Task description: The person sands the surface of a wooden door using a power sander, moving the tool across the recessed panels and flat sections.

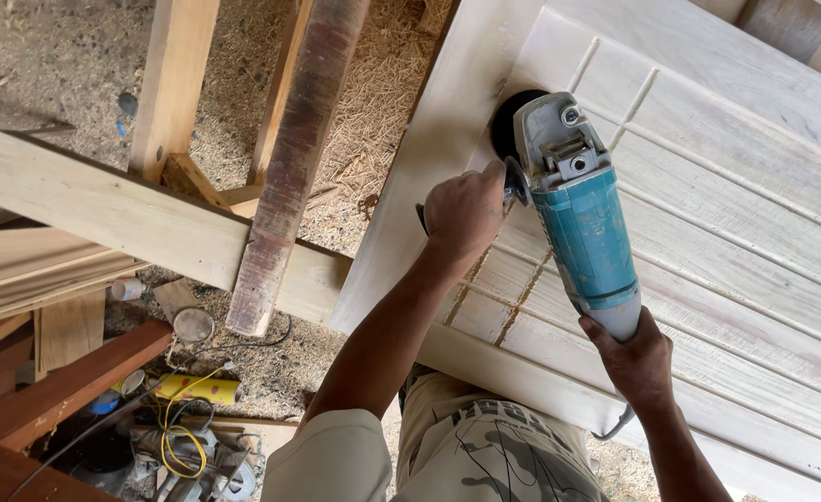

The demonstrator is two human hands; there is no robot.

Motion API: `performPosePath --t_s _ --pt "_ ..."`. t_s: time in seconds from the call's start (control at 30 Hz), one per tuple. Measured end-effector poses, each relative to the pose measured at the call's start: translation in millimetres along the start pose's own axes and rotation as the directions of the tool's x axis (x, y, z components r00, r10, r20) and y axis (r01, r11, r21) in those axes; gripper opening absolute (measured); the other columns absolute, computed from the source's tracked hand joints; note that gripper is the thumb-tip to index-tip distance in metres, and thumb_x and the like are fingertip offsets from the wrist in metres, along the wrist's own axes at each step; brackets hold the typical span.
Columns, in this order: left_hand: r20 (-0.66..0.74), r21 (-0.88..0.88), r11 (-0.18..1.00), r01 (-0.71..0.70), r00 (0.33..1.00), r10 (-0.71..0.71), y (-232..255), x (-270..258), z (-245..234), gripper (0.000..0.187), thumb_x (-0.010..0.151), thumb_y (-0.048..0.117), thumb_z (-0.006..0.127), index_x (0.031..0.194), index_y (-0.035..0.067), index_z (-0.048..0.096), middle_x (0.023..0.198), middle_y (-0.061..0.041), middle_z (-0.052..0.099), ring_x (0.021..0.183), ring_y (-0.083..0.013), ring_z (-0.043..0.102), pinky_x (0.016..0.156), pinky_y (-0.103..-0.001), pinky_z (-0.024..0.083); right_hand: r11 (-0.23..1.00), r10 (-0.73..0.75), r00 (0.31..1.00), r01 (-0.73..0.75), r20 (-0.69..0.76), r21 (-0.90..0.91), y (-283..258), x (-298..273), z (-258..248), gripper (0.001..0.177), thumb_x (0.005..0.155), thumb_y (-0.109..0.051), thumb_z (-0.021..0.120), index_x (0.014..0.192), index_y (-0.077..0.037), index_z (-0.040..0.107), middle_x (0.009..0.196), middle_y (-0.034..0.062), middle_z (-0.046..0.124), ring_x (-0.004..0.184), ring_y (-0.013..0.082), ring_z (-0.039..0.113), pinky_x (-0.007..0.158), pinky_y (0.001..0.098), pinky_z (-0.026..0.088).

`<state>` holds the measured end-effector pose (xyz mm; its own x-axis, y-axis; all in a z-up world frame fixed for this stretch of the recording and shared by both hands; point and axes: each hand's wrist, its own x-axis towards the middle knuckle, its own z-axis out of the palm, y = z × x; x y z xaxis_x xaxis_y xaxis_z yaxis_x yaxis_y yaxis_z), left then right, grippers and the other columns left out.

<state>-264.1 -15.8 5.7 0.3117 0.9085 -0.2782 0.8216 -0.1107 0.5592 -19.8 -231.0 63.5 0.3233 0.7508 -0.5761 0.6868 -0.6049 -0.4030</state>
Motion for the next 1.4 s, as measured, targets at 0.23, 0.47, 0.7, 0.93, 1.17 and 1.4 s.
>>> performPosePath --t_s 0.23,0.47,0.7,0.93,1.17,1.4 --pt "0.037 -0.011 1.0 -0.023 0.999 0.023 6 32 3 0.017 0.087 0.01 0.067 0.103 0.007 0.065 0.07 -0.012 0.073 0.063 -0.0287 0.074 0.057 -0.045 0.058 0.998 0.062 0.998 -0.062 0.009 -0.012 -8 18 -9 0.06 0.087 -0.053 0.075 0.107 0.002 0.061 0.072 0.0161 0.072 0.063 0.0231 0.075 0.056 0.0366 0.063" --pt "0.013 -0.005 1.0 -0.029 0.999 0.029 3 41 -5 0.021 0.083 0.009 0.068 0.104 0.007 0.065 0.07 -0.012 0.074 0.065 -0.0295 0.075 0.062 -0.046 0.058 0.999 0.028 1.0 -0.028 0.002 -0.031 -17 27 -13 0.062 0.087 -0.054 0.074 0.107 0.003 0.06 0.073 0.016 0.071 0.065 0.024 0.075 0.056 0.0382 0.063" --pt "0.018 -0.028 0.999 0.017 1.0 -0.016 3 23 -8 0.021 0.079 0.018 0.076 0.092 0.007 0.064 0.071 -0.013 0.073 0.07 -0.0319 0.074 0.063 -0.046 0.057 0.999 -0.032 0.999 0.032 -0.012 -0.033 -13 17 -13 0.064 0.086 -0.052 0.075 0.115 0.003 0.06 0.081 0.017 0.073 0.072 0.0253 0.075 0.061 0.04 0.064" --pt "0.029 0.007 1.0 0.012 1.0 -0.012 2 27 -6 0.018 0.081 0.015 0.074 0.094 0.008 0.064 0.072 -0.012 0.073 0.07 -0.0291 0.075 0.064 -0.045 0.058 1.0 0.011 1.0 -0.011 -0.001 -0.025 -13 20 -9 0.059 0.087 -0.05 0.077 0.108 0.003 0.061 0.078 0.0174 0.073 0.068 0.0245 0.075 0.06 0.0388 0.064" --pt "0.043 0.015 1.0 -0.024 0.999 0.023 4 58 -5 0.021 0.083 0.009 0.073 0.103 0.007 0.066 0.072 -0.011 0.075 0.065 -0.0256 0.075 0.062 -0.042 0.059 1.0 0.012 1.0 -0.012 -0.02 -0.012 -23 37 -14 0.059 0.088 -0.051 0.076 0.106 0.003 0.059 0.073 0.0147 0.07 0.065 0.0223 0.074 0.055 0.0367 0.063" --pt "0.068 0.067 0.996 -0.051 0.997 0.047 5 74 -3 0.013 0.089 0.01 0.071 0.1 0.007 0.067 0.076 -0.01 0.076 0.067 -0.0234 0.076 0.062 -0.041 0.06 0.995 0.099 0.995 -0.1 0.008 0.021 -33 46 -19 0.06 0.088 -0.053 0.075 0.104 0.003 0.06 0.07 0.0153 0.071 0.064 0.0226 0.075 0.057 0.0373 0.064"
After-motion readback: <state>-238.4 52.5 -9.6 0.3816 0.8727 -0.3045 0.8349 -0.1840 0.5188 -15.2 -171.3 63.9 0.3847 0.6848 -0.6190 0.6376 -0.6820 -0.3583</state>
